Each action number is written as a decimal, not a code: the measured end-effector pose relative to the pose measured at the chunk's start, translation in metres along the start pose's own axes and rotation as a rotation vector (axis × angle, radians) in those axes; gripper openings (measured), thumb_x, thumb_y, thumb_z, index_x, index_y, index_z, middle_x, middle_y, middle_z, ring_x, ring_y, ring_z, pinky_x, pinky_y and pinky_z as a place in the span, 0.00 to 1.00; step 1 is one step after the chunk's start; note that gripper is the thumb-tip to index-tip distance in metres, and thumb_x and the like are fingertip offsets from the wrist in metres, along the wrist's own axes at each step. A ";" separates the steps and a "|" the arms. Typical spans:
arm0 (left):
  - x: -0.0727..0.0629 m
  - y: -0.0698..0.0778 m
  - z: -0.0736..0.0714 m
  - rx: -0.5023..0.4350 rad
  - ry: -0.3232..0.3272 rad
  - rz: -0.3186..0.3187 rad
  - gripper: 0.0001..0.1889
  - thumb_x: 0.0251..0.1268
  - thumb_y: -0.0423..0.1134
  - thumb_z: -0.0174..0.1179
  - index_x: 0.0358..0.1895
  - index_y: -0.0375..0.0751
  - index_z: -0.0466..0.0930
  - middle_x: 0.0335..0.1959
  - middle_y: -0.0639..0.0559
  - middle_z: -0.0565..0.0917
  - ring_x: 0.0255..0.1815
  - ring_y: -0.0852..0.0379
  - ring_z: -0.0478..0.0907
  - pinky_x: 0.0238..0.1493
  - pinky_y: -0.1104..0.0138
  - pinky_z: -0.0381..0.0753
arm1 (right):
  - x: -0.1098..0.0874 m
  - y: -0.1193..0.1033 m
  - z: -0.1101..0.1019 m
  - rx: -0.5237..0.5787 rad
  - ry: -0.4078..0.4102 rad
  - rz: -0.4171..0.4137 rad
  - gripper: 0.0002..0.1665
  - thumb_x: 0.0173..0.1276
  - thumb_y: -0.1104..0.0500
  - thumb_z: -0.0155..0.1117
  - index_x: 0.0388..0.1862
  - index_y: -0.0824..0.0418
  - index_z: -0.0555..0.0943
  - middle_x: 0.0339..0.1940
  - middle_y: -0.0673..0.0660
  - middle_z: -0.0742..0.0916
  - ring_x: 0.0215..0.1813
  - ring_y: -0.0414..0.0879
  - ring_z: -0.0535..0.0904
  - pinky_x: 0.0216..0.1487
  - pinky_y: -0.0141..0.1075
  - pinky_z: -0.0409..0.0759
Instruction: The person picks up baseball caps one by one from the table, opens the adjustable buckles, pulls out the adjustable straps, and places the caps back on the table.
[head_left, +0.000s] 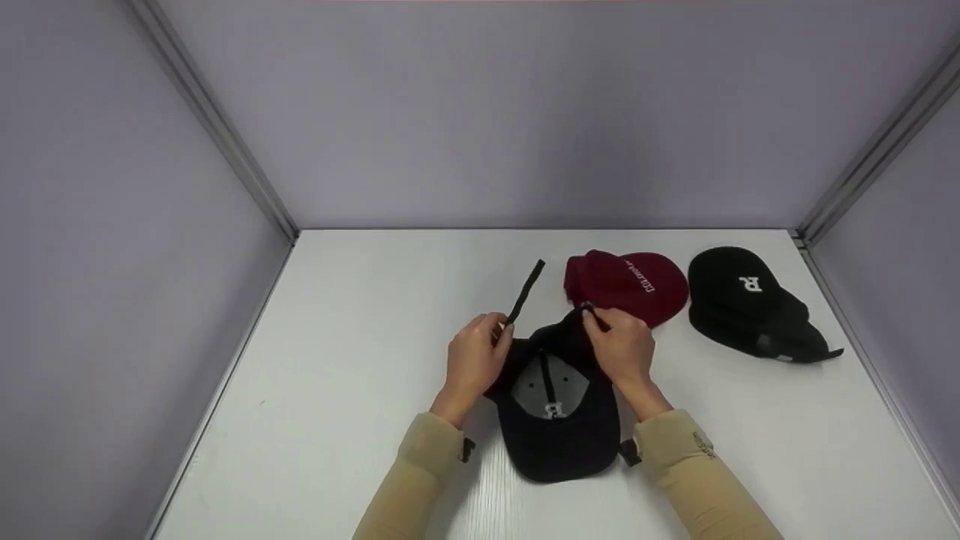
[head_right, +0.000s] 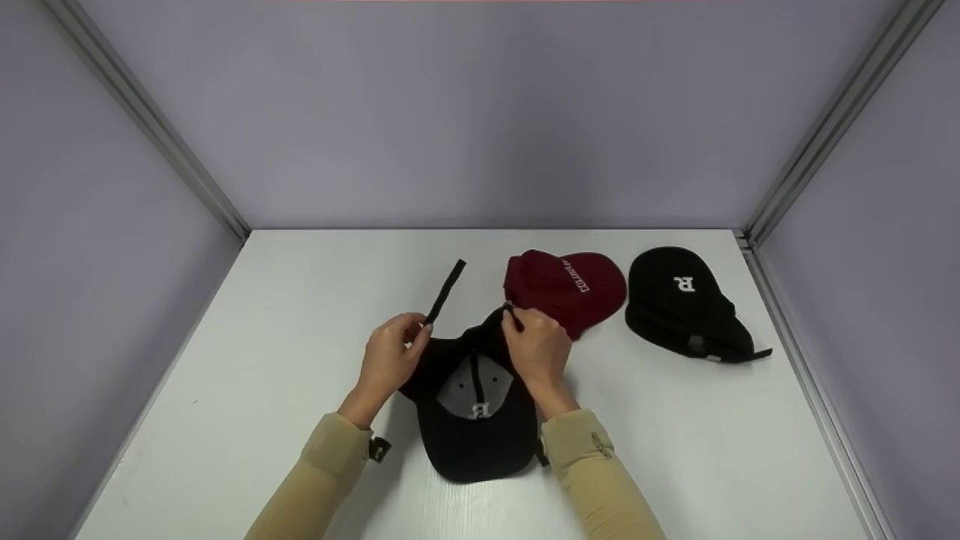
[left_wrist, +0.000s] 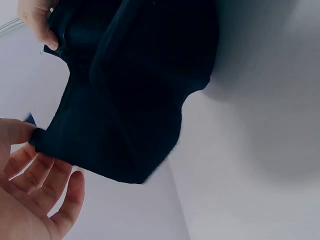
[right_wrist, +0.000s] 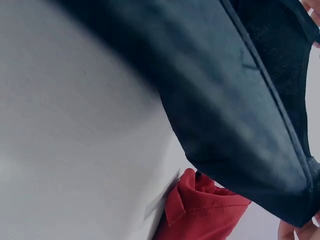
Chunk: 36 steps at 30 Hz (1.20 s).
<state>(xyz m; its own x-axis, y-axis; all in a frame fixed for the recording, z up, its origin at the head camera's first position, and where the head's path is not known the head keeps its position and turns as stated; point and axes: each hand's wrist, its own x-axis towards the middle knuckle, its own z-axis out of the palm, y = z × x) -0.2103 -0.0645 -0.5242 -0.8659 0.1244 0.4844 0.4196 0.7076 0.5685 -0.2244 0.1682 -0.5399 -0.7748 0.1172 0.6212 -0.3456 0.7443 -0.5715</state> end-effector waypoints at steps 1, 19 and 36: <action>-0.001 -0.001 -0.001 -0.010 -0.022 -0.014 0.06 0.68 0.38 0.62 0.41 0.39 0.84 0.28 0.53 0.82 0.26 0.61 0.80 0.27 0.67 0.78 | 0.000 0.000 0.000 0.004 -0.003 0.006 0.08 0.63 0.59 0.71 0.33 0.64 0.90 0.25 0.57 0.87 0.24 0.50 0.82 0.23 0.46 0.77; -0.018 -0.021 -0.017 -0.003 -0.308 -0.211 0.12 0.65 0.43 0.65 0.41 0.38 0.88 0.35 0.49 0.85 0.30 0.59 0.80 0.31 0.63 0.80 | 0.001 0.000 -0.004 0.046 -0.046 0.065 0.11 0.63 0.57 0.72 0.37 0.65 0.89 0.30 0.58 0.89 0.30 0.52 0.84 0.31 0.48 0.80; -0.014 -0.029 -0.001 -0.234 -0.037 -0.267 0.08 0.67 0.39 0.64 0.36 0.38 0.87 0.28 0.52 0.85 0.26 0.61 0.78 0.28 0.67 0.78 | -0.003 0.010 -0.016 0.062 -0.251 0.130 0.16 0.65 0.55 0.70 0.43 0.67 0.86 0.39 0.61 0.88 0.41 0.54 0.84 0.42 0.50 0.80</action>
<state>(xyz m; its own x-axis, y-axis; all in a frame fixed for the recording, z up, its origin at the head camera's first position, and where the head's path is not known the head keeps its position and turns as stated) -0.2101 -0.0872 -0.5467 -0.9609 -0.0154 0.2763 0.2244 0.5408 0.8106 -0.2170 0.1857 -0.5388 -0.9188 0.0369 0.3930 -0.2606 0.6911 -0.6741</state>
